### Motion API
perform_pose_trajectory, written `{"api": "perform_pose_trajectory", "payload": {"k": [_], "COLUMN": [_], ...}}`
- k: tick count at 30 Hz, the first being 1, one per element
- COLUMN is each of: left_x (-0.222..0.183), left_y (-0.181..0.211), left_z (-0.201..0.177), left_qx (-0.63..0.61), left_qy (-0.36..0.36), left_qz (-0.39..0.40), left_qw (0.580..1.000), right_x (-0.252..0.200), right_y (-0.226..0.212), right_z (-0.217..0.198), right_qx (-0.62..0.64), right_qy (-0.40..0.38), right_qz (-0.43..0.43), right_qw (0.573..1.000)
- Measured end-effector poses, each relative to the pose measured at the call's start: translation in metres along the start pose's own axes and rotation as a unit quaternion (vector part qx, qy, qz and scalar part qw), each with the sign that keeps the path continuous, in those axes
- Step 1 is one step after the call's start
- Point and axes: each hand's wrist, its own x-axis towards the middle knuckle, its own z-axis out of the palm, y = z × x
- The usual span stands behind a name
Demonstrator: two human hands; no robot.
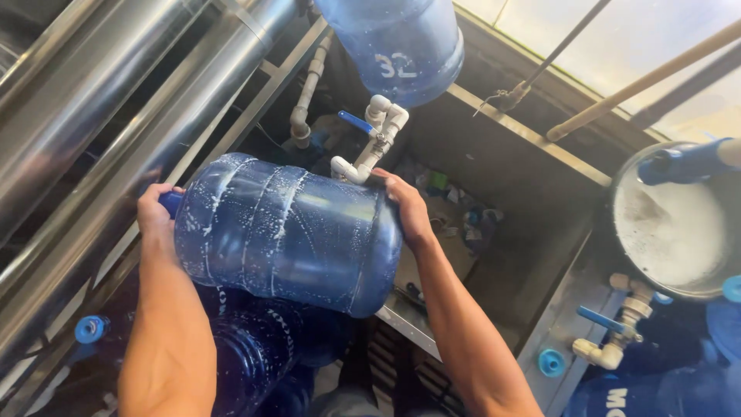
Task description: Washing large blue water jugs using a sponge and soapy water at a refill station.
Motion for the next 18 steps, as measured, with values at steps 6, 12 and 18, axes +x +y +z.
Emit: {"api": "perform_pose_trajectory", "payload": {"k": [6,12,18], "left_x": [0.067,0.091,0.06], "left_y": [-0.016,-0.024,-0.005], "left_z": [-0.049,-0.063,-0.05], "left_qx": [0.122,0.252,0.319], "left_qy": [0.02,0.072,0.056], "left_qz": [-0.125,-0.115,-0.11], "left_qw": [0.984,0.958,0.94], "right_x": [-0.023,-0.143,-0.138], "right_y": [0.063,0.067,-0.084], "right_z": [0.037,0.073,0.063], "right_qx": [0.135,0.014,0.261], "right_qy": [0.194,0.009,0.004], "right_qz": [0.25,0.23,0.091], "right_qw": [0.939,0.973,0.961]}}
